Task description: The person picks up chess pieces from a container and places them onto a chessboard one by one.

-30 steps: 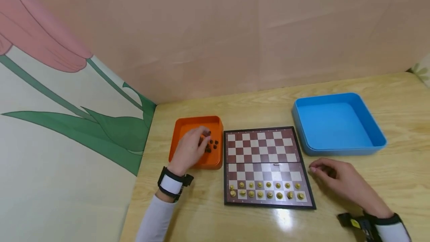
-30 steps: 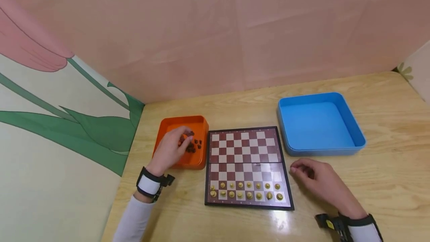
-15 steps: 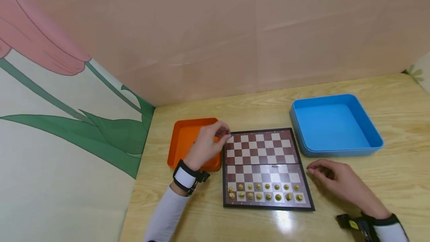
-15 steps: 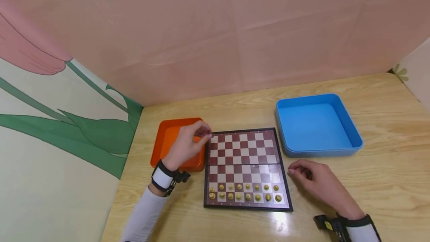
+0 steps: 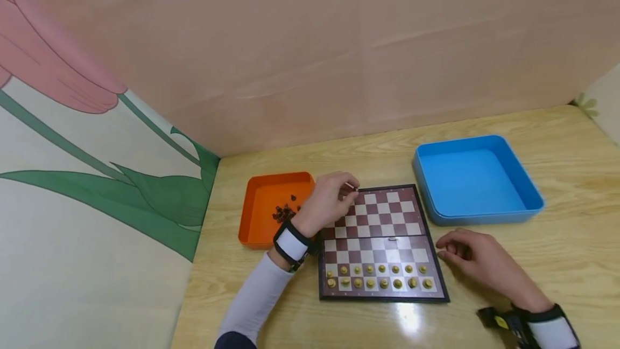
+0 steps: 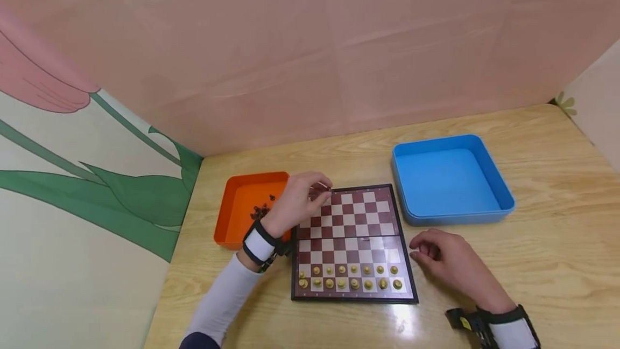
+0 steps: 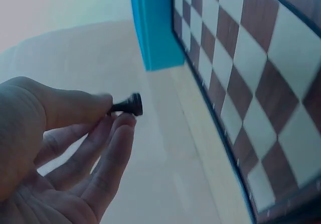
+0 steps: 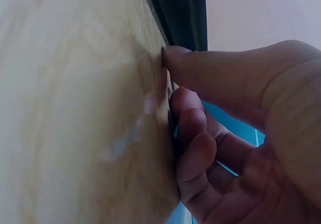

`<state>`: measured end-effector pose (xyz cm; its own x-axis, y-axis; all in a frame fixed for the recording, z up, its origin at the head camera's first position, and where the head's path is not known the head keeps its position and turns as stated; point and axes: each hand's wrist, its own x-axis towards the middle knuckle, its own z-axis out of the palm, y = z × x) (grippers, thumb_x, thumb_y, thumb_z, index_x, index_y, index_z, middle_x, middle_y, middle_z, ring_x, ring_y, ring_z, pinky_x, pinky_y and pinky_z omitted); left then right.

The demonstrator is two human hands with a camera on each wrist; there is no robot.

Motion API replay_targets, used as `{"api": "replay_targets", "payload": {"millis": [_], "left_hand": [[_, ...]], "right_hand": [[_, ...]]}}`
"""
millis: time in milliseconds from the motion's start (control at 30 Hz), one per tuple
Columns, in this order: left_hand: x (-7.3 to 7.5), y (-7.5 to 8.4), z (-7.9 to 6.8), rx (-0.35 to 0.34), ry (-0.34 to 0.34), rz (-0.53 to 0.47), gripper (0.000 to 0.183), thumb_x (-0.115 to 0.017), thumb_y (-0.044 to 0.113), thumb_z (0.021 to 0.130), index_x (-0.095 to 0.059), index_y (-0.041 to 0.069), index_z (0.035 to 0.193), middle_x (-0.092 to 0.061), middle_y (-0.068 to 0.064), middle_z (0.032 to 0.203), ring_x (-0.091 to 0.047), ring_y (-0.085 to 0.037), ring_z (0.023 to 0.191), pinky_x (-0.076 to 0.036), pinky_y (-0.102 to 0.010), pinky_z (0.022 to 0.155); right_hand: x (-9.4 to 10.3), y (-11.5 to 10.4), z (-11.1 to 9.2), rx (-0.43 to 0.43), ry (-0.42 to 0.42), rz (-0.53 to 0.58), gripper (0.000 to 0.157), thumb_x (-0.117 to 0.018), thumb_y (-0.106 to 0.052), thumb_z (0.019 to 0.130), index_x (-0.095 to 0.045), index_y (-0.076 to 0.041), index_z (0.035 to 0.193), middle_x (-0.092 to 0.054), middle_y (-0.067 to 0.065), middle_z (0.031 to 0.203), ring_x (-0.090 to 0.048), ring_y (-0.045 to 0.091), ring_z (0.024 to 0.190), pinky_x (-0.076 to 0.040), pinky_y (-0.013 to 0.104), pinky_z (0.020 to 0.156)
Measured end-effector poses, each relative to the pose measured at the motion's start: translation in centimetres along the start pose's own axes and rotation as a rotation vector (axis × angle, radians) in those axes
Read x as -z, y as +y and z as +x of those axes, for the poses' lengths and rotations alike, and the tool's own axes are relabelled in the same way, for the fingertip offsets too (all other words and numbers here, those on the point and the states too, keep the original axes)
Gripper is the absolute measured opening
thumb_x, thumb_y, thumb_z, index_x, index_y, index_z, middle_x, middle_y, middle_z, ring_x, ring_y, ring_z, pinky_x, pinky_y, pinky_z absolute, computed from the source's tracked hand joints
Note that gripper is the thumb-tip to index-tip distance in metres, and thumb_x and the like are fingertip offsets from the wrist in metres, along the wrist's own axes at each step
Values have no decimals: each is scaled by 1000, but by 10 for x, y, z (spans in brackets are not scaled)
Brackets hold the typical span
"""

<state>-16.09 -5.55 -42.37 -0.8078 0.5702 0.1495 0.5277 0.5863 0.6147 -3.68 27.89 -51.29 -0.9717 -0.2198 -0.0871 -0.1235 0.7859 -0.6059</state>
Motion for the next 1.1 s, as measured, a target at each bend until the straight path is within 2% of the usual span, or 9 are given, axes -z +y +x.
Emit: {"api": "replay_targets", "payload": {"millis": [100,267,400,467,567,667,767,933,1100], "left_hand": [[-7,2,8,33,-35,-4,16,-73,10,102,-73,7,118,-76,-5,112,-71,-9,95,-58,-17,82],[-18,4,20,18,-67,57,14,-74,11,102,-74,8,116,-74,1,101,-65,-5,85,-53,-11,73],[-24,3,25,32,-77,90,15,-75,13,101,-75,10,115,-72,4,95,-61,-6,79,-51,-12,68],[-27,3,26,45,-84,92,15,-75,13,100,-76,11,115,-72,4,95,-61,-7,78,-51,-13,67],[-30,3,29,52,-93,111,16,-76,13,100,-76,12,116,-72,4,97,-61,-7,79,-51,-13,68],[-32,2,32,53,-90,138,14,-77,15,100,-77,13,114,-74,3,98,-61,-6,78,-51,-14,67],[-34,1,33,60,-86,165,13,-77,17,100,-77,15,113,-74,3,99,-62,-6,78,-51,-14,64],[-38,-4,33,82,-98,193,13,-77,19,101,-78,18,113,-74,5,100,-60,-4,79,-50,-16,63],[-41,-6,33,82,-100,204,13,-77,21,101,-78,19,113,-73,7,98,-60,-5,79,-50,-17,65]], "right_hand": [[1,1,1,7,-18,-3,19,-84,-12,92,-78,-12,110,-61,-8,84,-50,4,73,-46,23,62],[2,1,1,5,-30,-3,19,-85,-13,92,-78,-13,110,-61,-8,84,-50,5,74,-46,23,62],[2,-3,1,-26,-10,1,16,-78,-17,98,-78,-11,114,-68,-6,90,-54,7,77,-49,22,65],[1,-8,1,-61,2,56,21,-72,-21,104,-76,-7,120,-72,-1,97,-59,10,79,-52,22,66],[-2,-15,2,-139,-9,219,37,-62,-27,110,-67,1,132,-75,7,105,-66,15,79,-58,26,65],[-8,-21,4,-196,-27,340,51,-62,-32,110,-57,7,142,-74,13,106,-70,18,76,-61,30,62],[-13,-23,6,-198,-14,350,55,-65,-28,109,-51,9,147,-74,12,104,-69,18,76,-61,30,61],[-18,-24,7,-182,21,347,54,-69,-19,106,-50,4,151,-71,10,98,-67,18,72,-58,30,60],[-21,-23,6,-198,20,363,55,-69,-19,106,-48,3,152,-70,11,98,-67,18,70,-58,31,59]]}}
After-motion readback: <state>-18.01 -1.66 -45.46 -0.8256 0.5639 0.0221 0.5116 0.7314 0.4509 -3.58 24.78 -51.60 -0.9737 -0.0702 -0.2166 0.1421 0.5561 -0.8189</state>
